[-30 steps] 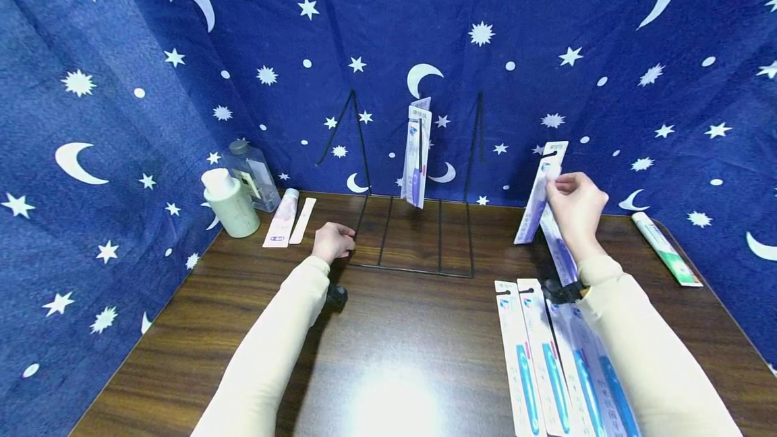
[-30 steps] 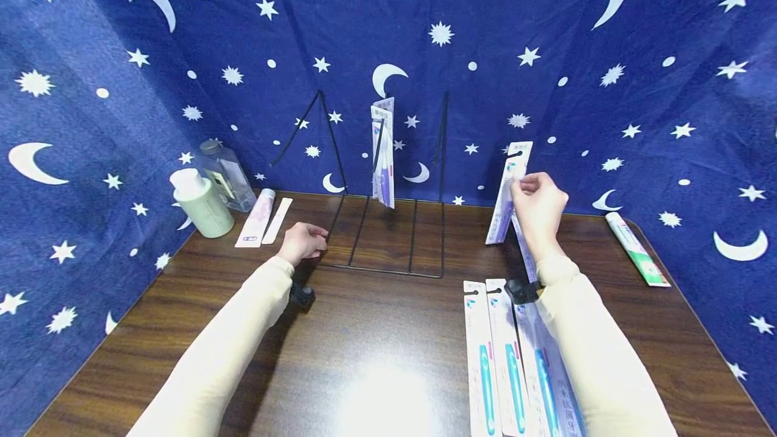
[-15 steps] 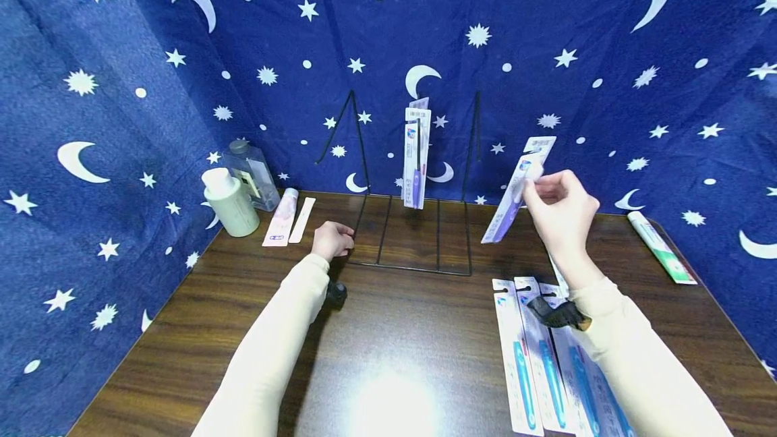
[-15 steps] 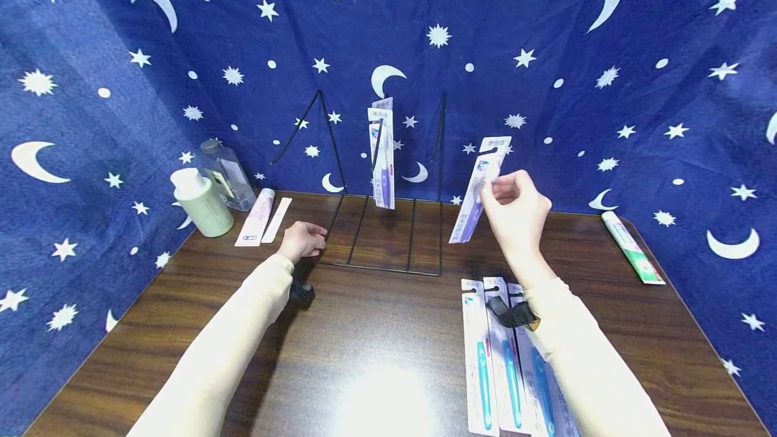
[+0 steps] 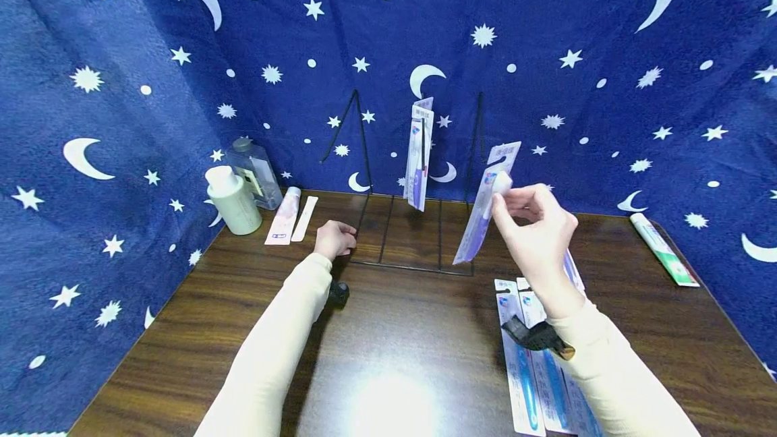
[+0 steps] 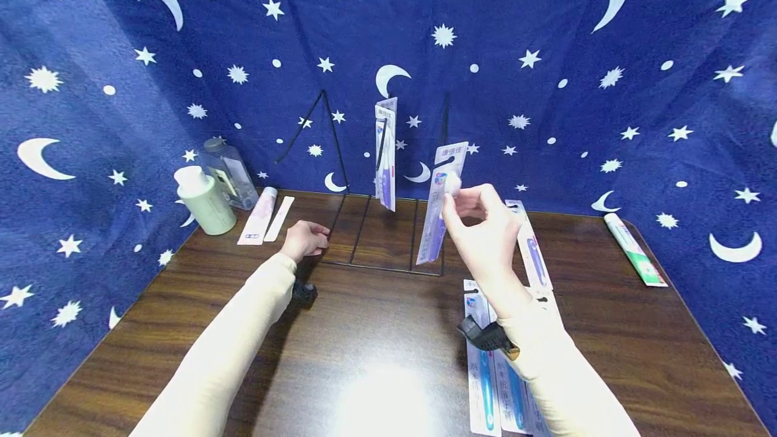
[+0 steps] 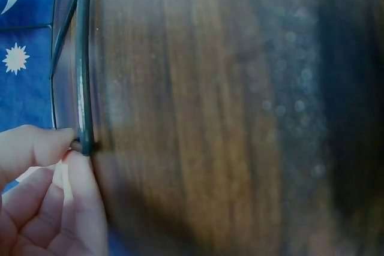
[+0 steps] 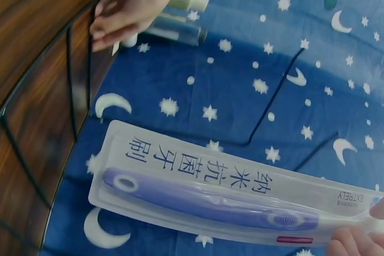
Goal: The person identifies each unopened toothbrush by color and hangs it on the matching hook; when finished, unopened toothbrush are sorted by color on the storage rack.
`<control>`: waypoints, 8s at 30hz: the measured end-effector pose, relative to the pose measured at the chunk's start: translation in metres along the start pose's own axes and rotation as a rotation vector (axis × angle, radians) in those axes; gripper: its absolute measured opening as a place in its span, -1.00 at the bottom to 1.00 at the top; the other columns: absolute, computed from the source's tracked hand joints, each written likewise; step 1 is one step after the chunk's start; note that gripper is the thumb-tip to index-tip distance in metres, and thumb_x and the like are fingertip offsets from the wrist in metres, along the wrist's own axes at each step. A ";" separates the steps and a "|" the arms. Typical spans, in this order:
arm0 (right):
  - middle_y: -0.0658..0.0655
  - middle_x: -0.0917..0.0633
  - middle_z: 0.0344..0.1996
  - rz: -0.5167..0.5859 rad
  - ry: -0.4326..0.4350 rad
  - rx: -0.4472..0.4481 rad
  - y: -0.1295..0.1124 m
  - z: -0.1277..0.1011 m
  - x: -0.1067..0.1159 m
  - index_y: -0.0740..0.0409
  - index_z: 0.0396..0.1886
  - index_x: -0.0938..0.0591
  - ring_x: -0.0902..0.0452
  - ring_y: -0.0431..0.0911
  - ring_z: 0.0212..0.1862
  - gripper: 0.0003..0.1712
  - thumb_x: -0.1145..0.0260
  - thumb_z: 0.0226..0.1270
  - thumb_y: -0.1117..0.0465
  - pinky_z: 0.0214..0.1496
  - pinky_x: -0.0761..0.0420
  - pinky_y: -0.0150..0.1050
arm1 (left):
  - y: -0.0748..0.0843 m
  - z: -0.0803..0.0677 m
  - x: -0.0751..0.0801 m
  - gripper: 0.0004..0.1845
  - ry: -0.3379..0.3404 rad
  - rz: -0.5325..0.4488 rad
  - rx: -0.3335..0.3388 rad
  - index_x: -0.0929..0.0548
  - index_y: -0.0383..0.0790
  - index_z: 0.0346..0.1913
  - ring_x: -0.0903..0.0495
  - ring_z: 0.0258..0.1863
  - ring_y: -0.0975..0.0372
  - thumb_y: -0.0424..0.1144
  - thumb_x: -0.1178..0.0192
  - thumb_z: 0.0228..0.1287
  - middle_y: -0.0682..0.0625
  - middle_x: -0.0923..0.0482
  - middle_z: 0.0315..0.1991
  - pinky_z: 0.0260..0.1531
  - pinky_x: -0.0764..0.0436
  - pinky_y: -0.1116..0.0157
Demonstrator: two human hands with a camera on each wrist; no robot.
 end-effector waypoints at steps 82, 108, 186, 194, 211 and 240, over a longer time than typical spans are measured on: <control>0.19 -0.71 -0.55 -0.416 -0.282 -0.001 0.073 0.012 -0.031 0.30 -0.44 -0.66 -0.61 0.03 -0.52 -0.85 -0.30 0.15 0.26 -0.47 -0.40 -0.54 | 0.006 -0.011 0.002 -0.67 0.021 0.028 -0.014 -0.72 -0.34 -0.14 -0.58 -0.67 0.33 -0.51 -0.21 -0.05 -0.24 -0.69 -0.25 -0.59 -0.67 0.47; 0.36 -0.71 -0.41 -0.704 -0.450 -0.173 0.205 0.004 0.071 0.38 -0.36 -0.67 -0.60 0.29 -0.34 -0.76 -0.26 0.14 0.24 -0.35 -0.49 0.14 | 0.004 -0.009 -0.001 -0.66 0.016 0.015 -0.024 -0.71 -0.37 -0.14 -0.52 -0.65 0.34 -0.54 -0.22 -0.08 -0.14 -0.68 -0.38 -0.58 -0.68 0.45; 0.39 -0.66 -0.40 -0.663 -0.123 -0.197 0.200 0.033 0.067 0.39 -0.31 -0.66 -0.54 0.25 -0.29 -0.71 -0.23 0.19 0.19 -0.23 -0.43 0.12 | 0.002 -0.007 -0.001 -0.68 0.021 0.005 -0.014 -0.71 -0.39 -0.15 -0.55 -0.65 0.33 -0.54 -0.20 -0.05 -0.18 -0.70 -0.38 -0.56 -0.69 0.44; 0.37 -0.68 -0.44 -0.511 -0.051 -0.168 0.169 0.042 0.053 0.43 -0.31 -0.62 -0.53 -0.09 -0.43 -0.75 -0.25 0.16 0.27 -0.28 -0.44 -0.33 | -0.001 -0.008 0.006 -0.69 0.034 0.024 -0.024 -0.71 -0.39 -0.15 -0.56 -0.67 0.34 -0.52 -0.17 -0.02 -0.20 -0.70 -0.35 -0.57 -0.69 0.44; 0.24 -0.66 -0.59 -0.272 -0.027 0.046 0.062 0.027 0.021 0.39 -0.47 -0.59 -0.38 -0.59 -0.49 -0.83 -0.31 0.08 0.30 -0.40 -0.42 -0.76 | 0.000 -0.009 0.002 -0.68 0.041 0.011 -0.027 -0.71 -0.41 -0.16 -0.54 -0.67 0.34 -0.54 -0.18 -0.07 -0.17 -0.70 -0.38 -0.59 -0.68 0.44; 0.12 -0.63 -0.64 -0.106 -0.173 0.277 -0.025 -0.019 -0.063 0.30 -0.51 -0.60 -0.54 -0.12 -0.60 -0.87 -0.39 0.02 0.32 -0.52 -0.59 -0.41 | 0.004 -0.012 0.001 -0.69 0.040 -0.003 -0.029 -0.71 -0.40 -0.15 -0.56 -0.66 0.32 -0.54 -0.18 -0.04 -0.21 -0.70 -0.36 -0.58 -0.69 0.45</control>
Point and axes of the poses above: each hand's wrist, its own z-axis towards the middle knuckle, its own x-axis out of the back of the hand, y = z × x, the point moved 8 cm from there along z, towards the middle knuckle
